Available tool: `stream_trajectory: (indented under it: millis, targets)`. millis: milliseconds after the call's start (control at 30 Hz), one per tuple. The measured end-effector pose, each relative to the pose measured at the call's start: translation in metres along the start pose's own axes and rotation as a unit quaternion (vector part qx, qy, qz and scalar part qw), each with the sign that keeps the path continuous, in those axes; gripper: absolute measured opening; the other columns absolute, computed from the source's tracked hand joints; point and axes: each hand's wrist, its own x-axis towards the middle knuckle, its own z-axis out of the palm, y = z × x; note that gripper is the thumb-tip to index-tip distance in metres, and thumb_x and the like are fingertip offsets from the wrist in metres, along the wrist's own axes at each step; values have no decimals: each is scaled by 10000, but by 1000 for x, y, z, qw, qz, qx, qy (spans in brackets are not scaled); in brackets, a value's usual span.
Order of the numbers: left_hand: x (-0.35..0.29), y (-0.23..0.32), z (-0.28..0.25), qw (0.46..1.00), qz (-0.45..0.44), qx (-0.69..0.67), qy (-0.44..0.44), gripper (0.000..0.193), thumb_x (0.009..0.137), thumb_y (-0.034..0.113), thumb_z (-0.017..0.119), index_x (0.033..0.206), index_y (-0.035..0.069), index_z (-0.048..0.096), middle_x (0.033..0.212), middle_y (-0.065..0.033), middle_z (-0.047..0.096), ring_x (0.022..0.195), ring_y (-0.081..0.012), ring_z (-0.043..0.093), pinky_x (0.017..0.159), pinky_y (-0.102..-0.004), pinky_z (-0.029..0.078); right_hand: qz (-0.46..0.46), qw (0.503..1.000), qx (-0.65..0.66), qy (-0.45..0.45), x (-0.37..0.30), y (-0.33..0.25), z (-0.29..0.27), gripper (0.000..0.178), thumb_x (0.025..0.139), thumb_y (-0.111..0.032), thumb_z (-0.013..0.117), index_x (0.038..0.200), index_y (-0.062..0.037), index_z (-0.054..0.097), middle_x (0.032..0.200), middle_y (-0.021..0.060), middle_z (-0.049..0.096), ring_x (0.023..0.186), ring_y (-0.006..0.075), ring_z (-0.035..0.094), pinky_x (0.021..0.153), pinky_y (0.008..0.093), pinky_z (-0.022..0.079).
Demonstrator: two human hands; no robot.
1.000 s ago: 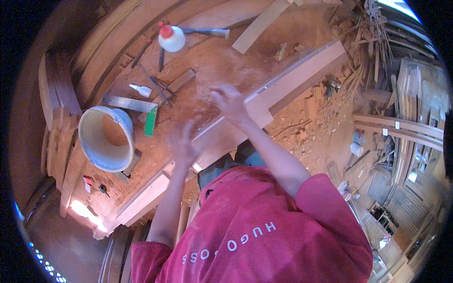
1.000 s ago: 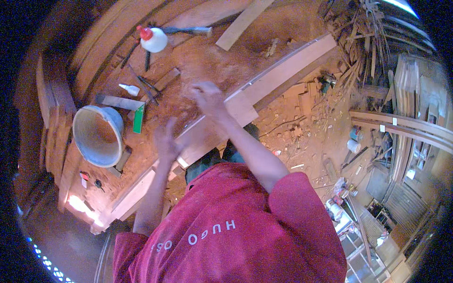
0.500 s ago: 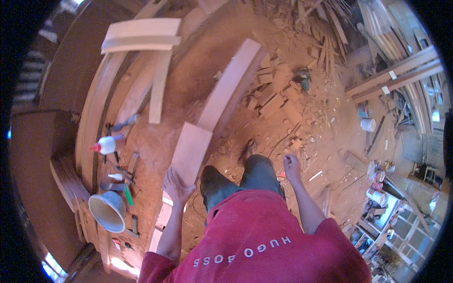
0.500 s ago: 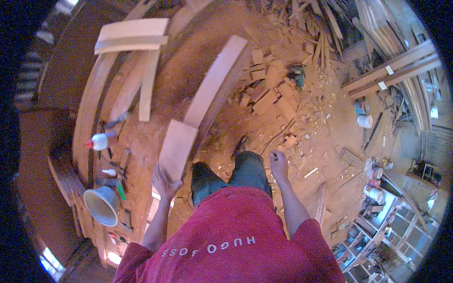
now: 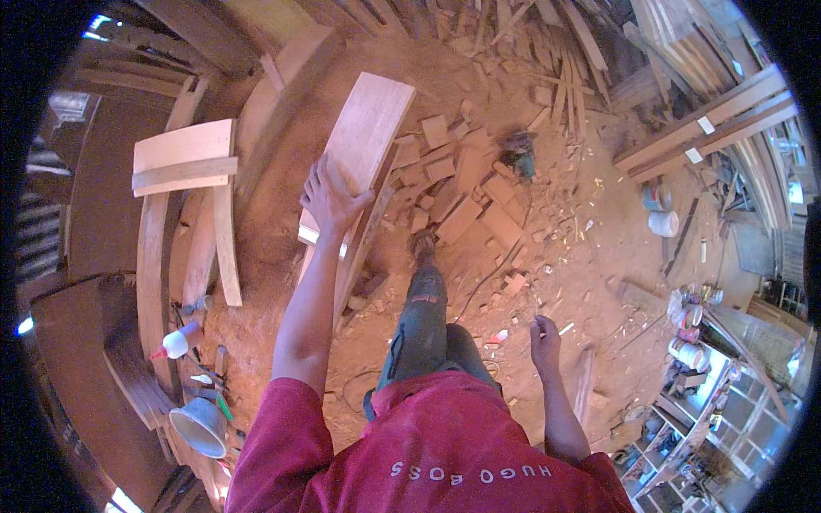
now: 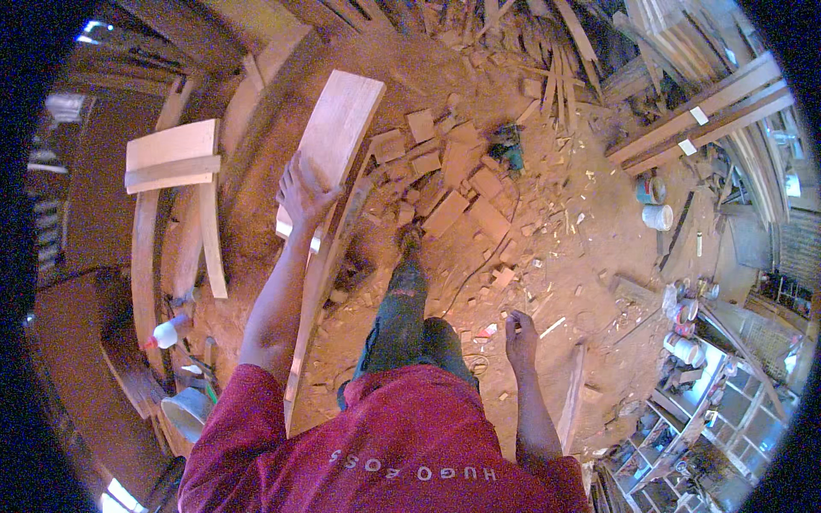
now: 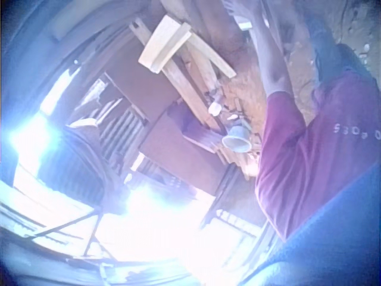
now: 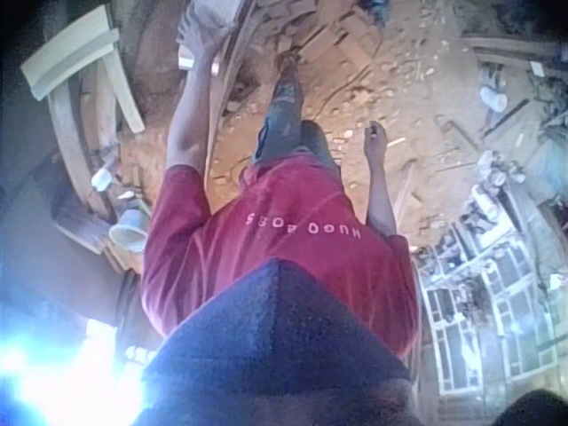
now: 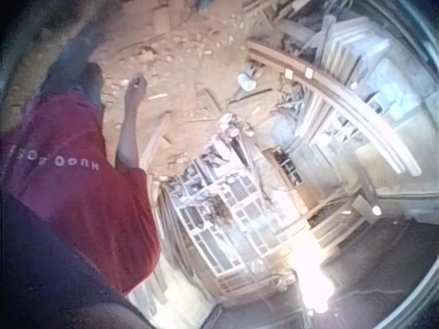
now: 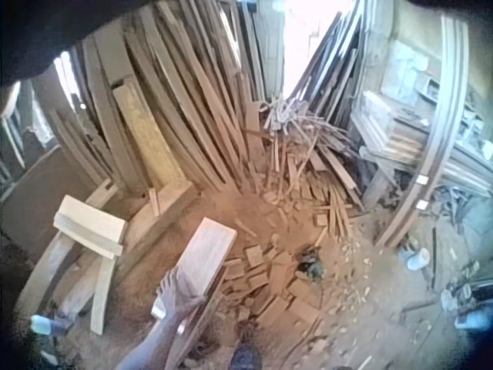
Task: The person measures and marks a wooden plank using a ruler and pencil, then cuts it with a circular saw. They apply glue to small wooden blocks and attach them to the plank, using a hammer to secure the pieces. The process is repeated for multiple blocks along the plank.
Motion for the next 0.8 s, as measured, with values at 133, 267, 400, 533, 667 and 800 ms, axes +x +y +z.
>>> stream_trajectory:
  millis: [133,267,400,533,667,800]
  targets:
    - [17,26,17,996,-25,66,-49,1213,544,501,870,1533,144,266,1494,-149,392,1375,-359,363,1102,-564,290,33,998,6,-55,74,-35,-10,239,958,-174,627,1128,-5,641,1028,161,682,859,257,671,761,358,538]
    - [24,15,38,992,5,115,-58,1226,538,512,860,1541,134,267,1506,-172,368,1384,-369,347,1113,-565,276,-14,996,-7,-93,153,-21,14,234,951,-178,626,1126,-24,640,1031,172,685,871,295,681,753,380,545]
    - [32,28,26,992,-40,87,-76,1213,512,444,849,1541,150,278,1507,-185,364,1393,-385,328,1131,-573,243,-30,974,-58,-217,251,-32,45,252,940,-220,623,1118,-42,640,1016,206,685,910,372,676,790,450,543]
    - [42,39,47,995,-18,64,-73,1185,516,401,831,1540,156,287,1520,-184,354,1388,-398,341,1137,-567,253,5,962,-104,-252,353,7,81,266,920,-248,627,1109,-61,639,967,215,691,897,394,673,789,487,537]
    - [33,14,51,999,50,7,-13,1177,583,553,837,1502,15,334,1514,-215,384,1406,-394,345,1154,-513,248,-168,952,-105,-234,466,62,150,203,899,-140,608,1079,-48,630,913,220,682,862,384,677,753,447,539]
    - [2,-2,64,995,-34,92,22,846,952,619,451,1499,-16,337,1530,-201,383,1424,-338,333,1183,-477,227,-268,875,-231,-330,573,181,255,291,846,-159,627,1111,-39,643,990,214,688,912,394,661,800,472,541]
